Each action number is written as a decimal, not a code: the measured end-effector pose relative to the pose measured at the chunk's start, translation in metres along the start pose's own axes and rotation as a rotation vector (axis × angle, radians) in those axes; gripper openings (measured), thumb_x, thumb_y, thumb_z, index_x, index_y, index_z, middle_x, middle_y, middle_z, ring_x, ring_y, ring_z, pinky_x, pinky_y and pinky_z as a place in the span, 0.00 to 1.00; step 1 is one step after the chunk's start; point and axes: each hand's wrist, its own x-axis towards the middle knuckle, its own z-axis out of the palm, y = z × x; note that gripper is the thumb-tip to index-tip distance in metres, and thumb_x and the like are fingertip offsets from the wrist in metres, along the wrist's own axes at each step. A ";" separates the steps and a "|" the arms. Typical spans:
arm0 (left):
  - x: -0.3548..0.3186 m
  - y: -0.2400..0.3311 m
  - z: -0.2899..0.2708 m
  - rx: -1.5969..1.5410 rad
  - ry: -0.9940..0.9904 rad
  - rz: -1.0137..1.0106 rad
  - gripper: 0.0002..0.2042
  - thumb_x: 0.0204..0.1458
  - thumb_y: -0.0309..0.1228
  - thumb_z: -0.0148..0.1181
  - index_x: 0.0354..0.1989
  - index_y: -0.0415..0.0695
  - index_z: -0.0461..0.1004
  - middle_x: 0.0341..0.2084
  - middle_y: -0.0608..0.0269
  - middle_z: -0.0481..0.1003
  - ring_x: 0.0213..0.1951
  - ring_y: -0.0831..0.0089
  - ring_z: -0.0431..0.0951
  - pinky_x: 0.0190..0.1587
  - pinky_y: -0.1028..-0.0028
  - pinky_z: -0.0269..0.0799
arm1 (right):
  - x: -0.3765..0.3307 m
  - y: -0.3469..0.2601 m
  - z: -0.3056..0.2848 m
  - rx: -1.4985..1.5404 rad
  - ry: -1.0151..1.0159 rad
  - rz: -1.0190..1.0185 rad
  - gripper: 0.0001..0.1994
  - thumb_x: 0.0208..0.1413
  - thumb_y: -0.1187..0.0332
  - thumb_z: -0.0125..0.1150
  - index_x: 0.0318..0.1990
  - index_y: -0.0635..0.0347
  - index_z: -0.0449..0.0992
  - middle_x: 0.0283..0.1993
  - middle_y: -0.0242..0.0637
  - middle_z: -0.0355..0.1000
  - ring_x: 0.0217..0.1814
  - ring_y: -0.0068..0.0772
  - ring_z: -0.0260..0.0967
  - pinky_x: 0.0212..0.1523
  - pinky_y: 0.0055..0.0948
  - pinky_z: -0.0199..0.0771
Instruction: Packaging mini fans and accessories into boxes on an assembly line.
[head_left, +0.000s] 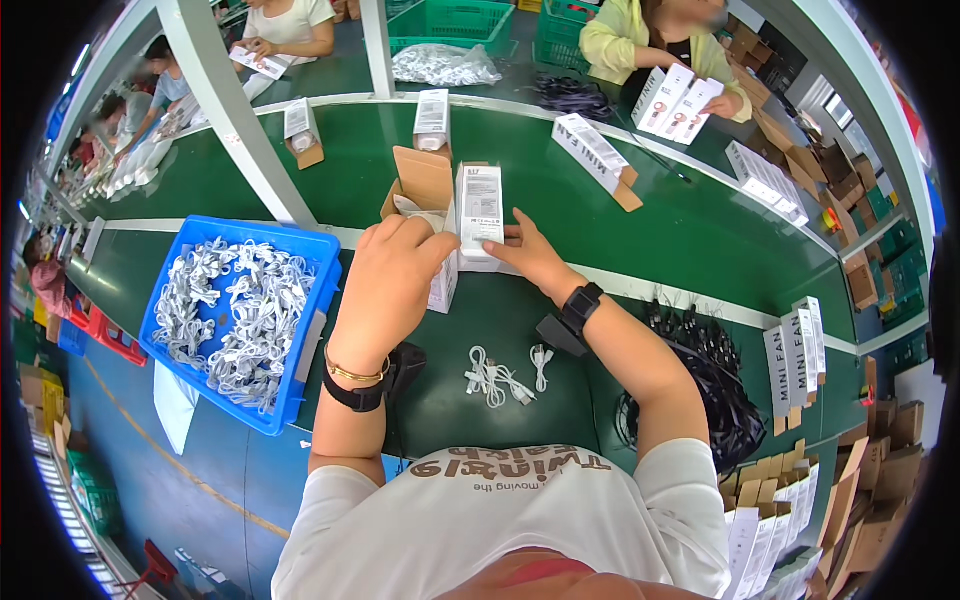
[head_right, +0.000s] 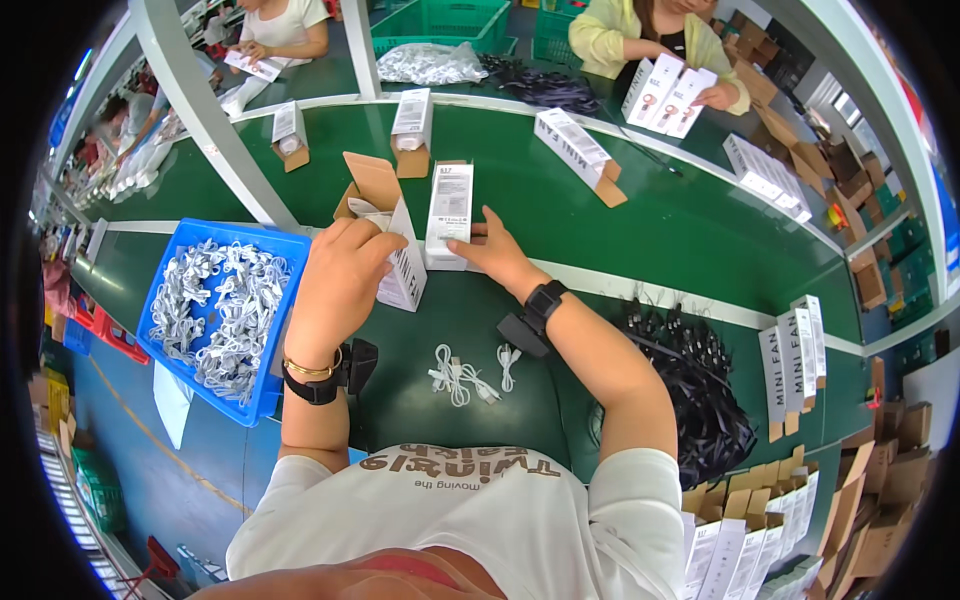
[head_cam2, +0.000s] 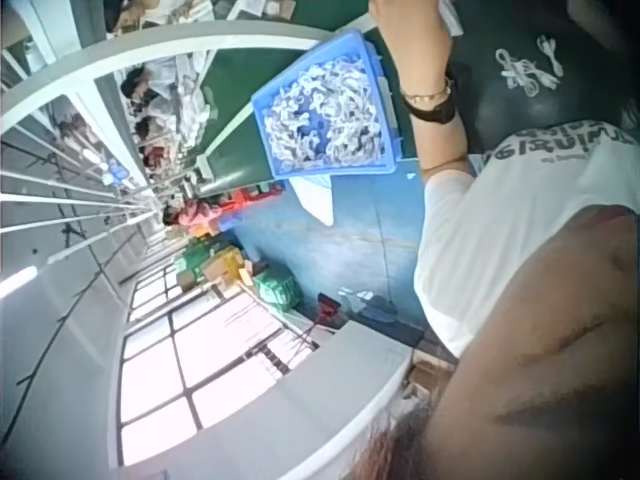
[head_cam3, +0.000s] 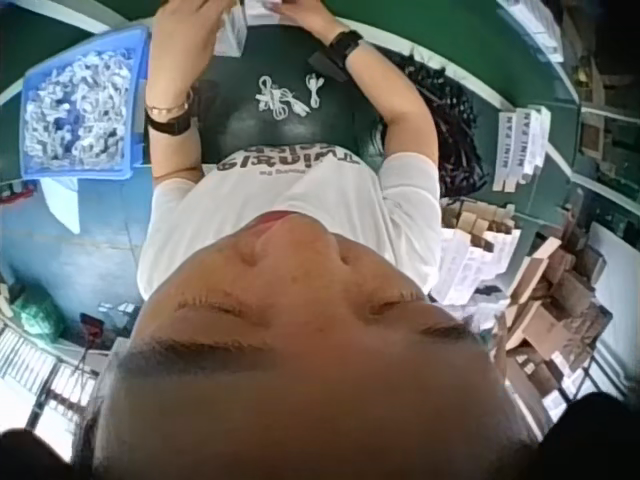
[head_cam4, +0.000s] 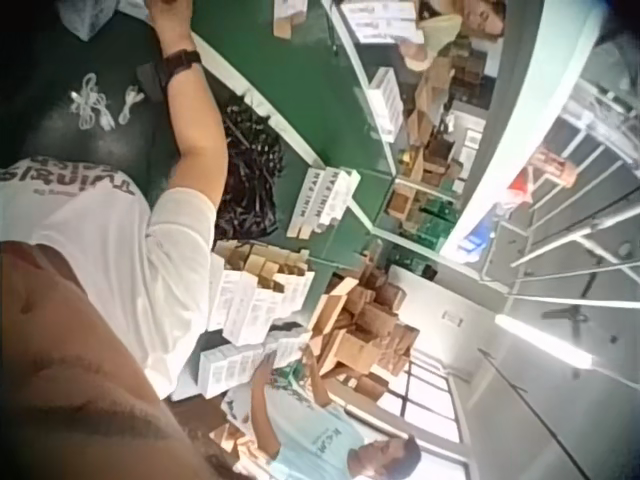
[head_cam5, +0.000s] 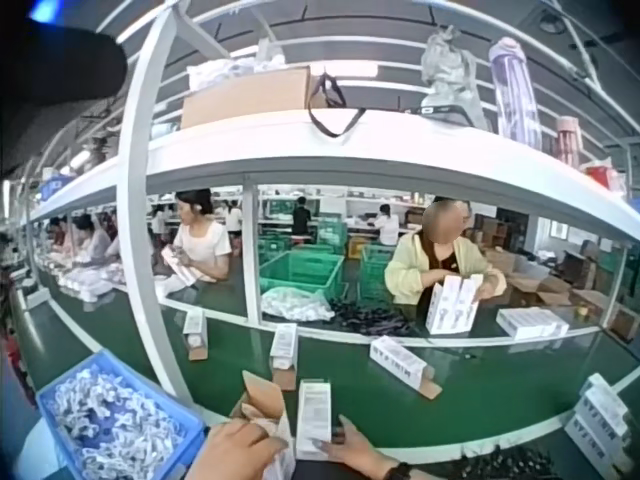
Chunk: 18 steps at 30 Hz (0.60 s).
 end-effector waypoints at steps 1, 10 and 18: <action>-0.003 -0.004 -0.001 0.007 0.001 -0.004 0.12 0.39 0.20 0.58 0.35 0.46 0.73 0.28 0.64 0.68 0.37 0.62 0.69 0.40 0.65 0.63 | 0.003 -0.002 0.004 0.005 -0.015 -0.004 0.49 0.47 0.59 0.67 0.65 0.75 0.38 0.59 0.57 0.61 0.60 0.45 0.62 0.59 0.36 0.62; -0.009 -0.027 -0.008 0.139 0.101 0.026 0.11 0.37 0.19 0.55 0.31 0.45 0.73 0.27 0.65 0.69 0.37 0.62 0.68 0.41 0.66 0.64 | 0.074 0.004 0.006 -0.078 0.080 0.057 0.36 0.47 0.61 0.68 0.57 0.73 0.57 0.50 0.51 0.69 0.51 0.38 0.71 0.49 0.33 0.72; -0.018 -0.026 0.006 0.051 0.139 -0.019 0.13 0.36 0.18 0.54 0.33 0.44 0.73 0.33 0.63 0.70 0.41 0.60 0.69 0.47 0.63 0.65 | 0.048 -0.004 0.023 -0.091 -0.017 -0.056 0.33 0.48 0.64 0.65 0.58 0.70 0.58 0.53 0.49 0.68 0.53 0.41 0.69 0.52 0.32 0.69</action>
